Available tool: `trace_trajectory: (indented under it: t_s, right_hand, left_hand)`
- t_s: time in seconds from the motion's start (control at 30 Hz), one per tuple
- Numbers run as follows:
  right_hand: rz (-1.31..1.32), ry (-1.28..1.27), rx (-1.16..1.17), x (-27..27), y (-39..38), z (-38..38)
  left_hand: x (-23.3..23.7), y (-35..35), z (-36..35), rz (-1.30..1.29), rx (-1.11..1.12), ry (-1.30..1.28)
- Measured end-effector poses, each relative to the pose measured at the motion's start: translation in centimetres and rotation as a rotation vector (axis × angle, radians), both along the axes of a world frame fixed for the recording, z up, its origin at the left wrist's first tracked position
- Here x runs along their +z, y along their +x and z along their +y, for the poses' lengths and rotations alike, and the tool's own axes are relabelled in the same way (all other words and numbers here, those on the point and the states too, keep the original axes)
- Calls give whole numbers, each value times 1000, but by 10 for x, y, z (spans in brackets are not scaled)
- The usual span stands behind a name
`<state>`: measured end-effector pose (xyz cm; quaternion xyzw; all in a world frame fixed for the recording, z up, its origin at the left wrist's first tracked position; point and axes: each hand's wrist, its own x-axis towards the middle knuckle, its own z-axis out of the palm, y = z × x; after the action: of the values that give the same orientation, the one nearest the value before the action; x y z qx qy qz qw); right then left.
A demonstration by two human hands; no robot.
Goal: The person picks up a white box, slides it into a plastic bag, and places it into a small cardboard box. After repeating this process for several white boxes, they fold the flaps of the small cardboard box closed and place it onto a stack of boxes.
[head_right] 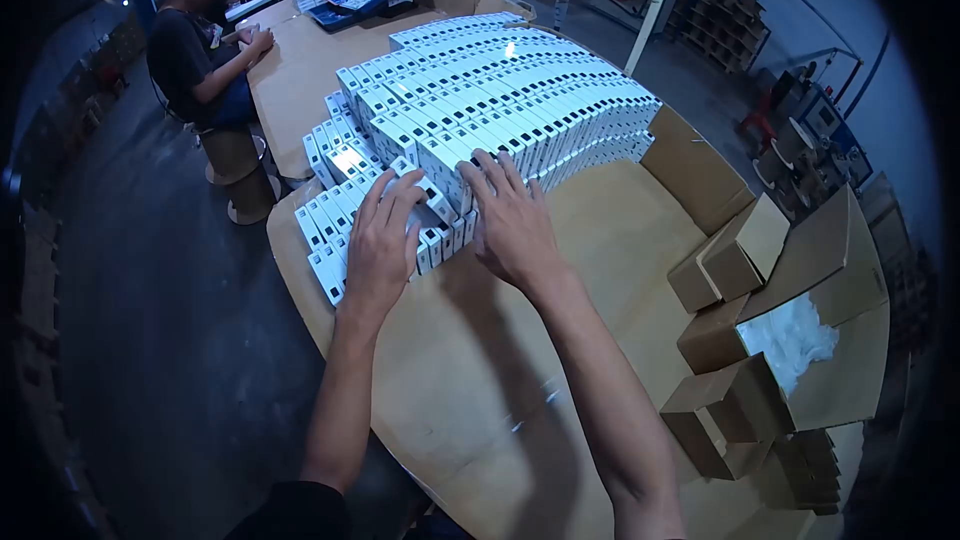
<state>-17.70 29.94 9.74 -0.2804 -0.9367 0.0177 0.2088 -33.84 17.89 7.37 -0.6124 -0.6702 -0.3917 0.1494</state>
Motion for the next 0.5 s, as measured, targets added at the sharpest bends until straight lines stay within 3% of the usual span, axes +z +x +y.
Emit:
trace_trajectory:
  t_s: [0.27, 0.4, 0.43, 0.5]
  right_hand:
    - [3, 37, -56, 4, -4, -8]
    - [142, -27, -62, 21, 12, -38]
    - [257, -125, -55, 21, 22, -50]
    - [354, -558, -91, 33, 47, -82]
  left_hand:
    - [-4, -13, -12, 67, 10, 85]
    - [4, 5, -45, -4, 54, 132]
    - [4, 11, -53, -25, 33, 160]
    - [5, 27, -66, -54, -18, 224]
